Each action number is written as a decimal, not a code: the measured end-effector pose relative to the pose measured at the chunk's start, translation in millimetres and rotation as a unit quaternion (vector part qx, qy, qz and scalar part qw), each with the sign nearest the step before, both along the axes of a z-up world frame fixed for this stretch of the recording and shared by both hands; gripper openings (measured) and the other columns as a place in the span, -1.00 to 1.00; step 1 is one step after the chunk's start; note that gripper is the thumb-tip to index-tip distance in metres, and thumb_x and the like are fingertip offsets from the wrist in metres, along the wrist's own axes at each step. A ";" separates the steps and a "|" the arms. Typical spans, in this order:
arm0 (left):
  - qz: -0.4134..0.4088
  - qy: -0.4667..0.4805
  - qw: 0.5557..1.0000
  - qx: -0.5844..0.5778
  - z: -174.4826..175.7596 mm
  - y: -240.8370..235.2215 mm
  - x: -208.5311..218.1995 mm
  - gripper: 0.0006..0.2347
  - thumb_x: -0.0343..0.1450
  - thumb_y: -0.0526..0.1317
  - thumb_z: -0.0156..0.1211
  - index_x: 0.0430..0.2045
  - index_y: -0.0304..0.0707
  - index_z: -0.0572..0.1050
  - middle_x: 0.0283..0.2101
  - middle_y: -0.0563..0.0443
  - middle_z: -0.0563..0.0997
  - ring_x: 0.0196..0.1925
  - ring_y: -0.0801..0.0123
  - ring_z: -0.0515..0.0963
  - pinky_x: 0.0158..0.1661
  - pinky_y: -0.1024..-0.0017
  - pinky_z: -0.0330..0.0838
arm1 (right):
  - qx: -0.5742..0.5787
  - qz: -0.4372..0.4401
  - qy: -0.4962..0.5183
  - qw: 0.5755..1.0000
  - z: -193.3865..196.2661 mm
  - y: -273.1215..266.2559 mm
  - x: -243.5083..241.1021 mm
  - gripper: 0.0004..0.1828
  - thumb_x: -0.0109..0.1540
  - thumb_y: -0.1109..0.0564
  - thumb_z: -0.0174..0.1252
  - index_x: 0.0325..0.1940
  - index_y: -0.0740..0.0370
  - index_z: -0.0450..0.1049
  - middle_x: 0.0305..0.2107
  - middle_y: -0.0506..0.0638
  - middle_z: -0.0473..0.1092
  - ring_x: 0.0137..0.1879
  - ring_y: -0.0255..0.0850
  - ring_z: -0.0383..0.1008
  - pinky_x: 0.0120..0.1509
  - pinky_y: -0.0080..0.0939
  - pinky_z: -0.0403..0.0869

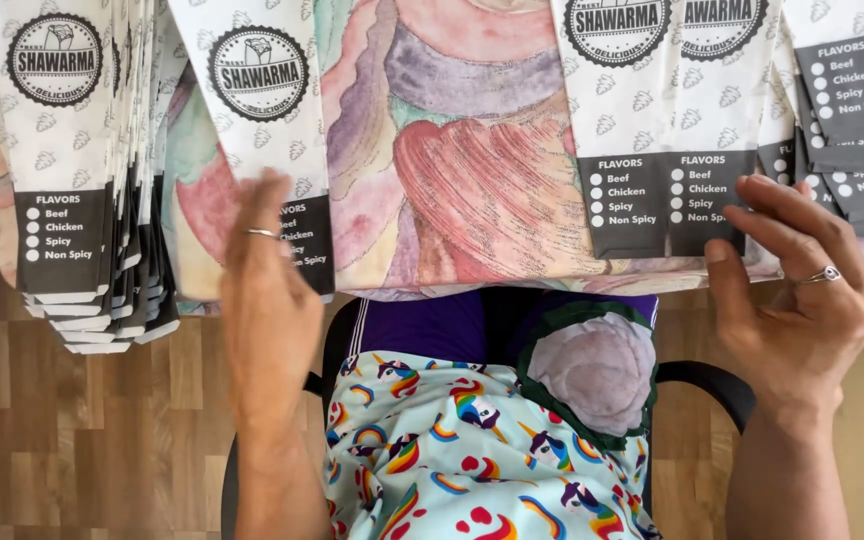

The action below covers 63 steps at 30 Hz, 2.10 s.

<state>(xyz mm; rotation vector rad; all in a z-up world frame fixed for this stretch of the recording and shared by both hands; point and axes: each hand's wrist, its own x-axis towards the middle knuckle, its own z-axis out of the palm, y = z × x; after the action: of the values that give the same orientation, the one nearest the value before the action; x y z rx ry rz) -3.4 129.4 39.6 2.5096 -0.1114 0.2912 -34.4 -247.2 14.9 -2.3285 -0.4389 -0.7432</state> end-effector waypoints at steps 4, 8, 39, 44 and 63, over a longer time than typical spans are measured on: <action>-0.055 -0.008 0.997 -0.044 -25.6 -37.6 -1.0 -0.49 0.46 -0.63 -0.18 0.38 -0.38 0.18 0.46 -0.31 0.25 0.54 -0.06 0.19 0.52 0.15 0.03 | 0.004 0.016 -0.004 1.000 4.6 15.7 4.5 -0.85 0.44 0.57 0.27 0.09 0.71 0.53 0.12 0.56 0.46 0.29 0.33 0.51 0.65 0.40 0.46; -0.137 -0.050 0.989 -0.016 -31.6 -95.7 18.9 -0.41 0.39 -0.62 0.13 0.36 -0.44 0.12 0.43 -0.41 0.25 0.55 -0.22 0.17 0.55 -0.05 0.07 | 0.021 0.047 -0.004 0.999 4.4 33.3 9.9 -0.83 0.38 0.53 0.27 0.06 0.62 0.52 0.11 0.50 0.46 0.28 0.22 0.51 0.66 0.35 0.45; -0.194 -0.158 0.958 -0.143 -38.8 -87.3 -4.6 -0.98 0.49 -0.45 0.26 -0.32 -0.49 0.57 0.13 -0.31 0.46 0.11 0.06 0.65 0.22 0.17 0.39 | 0.026 0.170 0.043 0.984 8.3 99.0 23.6 -0.92 0.34 0.41 0.12 -0.22 0.53 0.50 -0.01 0.31 0.48 0.21 0.17 0.53 0.52 0.12 0.43; -0.106 -0.121 0.974 -0.159 -31.1 -103.6 -8.8 -0.89 0.39 -0.44 0.28 -0.32 -0.31 0.47 0.04 -0.18 0.53 0.13 0.14 0.59 0.14 0.21 0.30 | 0.062 0.119 0.092 0.987 20.6 108.2 24.3 -0.95 0.28 0.43 0.26 -0.25 0.46 0.51 -0.08 0.23 0.50 0.09 -0.04 0.56 0.53 0.09 0.43; -0.256 -0.053 0.959 -0.107 -28.0 -96.7 8.0 -0.59 0.43 -0.57 0.03 0.20 -0.43 0.27 0.38 -0.31 0.30 0.46 -0.07 0.32 0.48 0.02 0.11 | 0.055 0.035 0.075 0.995 28.4 50.1 7.7 -0.81 0.37 0.56 0.15 0.05 0.54 0.53 0.13 0.40 0.44 0.28 0.14 0.50 0.68 0.20 0.38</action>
<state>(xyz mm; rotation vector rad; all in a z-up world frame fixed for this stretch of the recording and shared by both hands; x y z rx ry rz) 4.6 32.7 11.6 2.1562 -0.7206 0.2082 -26.8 -197.1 43.2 -2.2353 -0.4004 -0.5402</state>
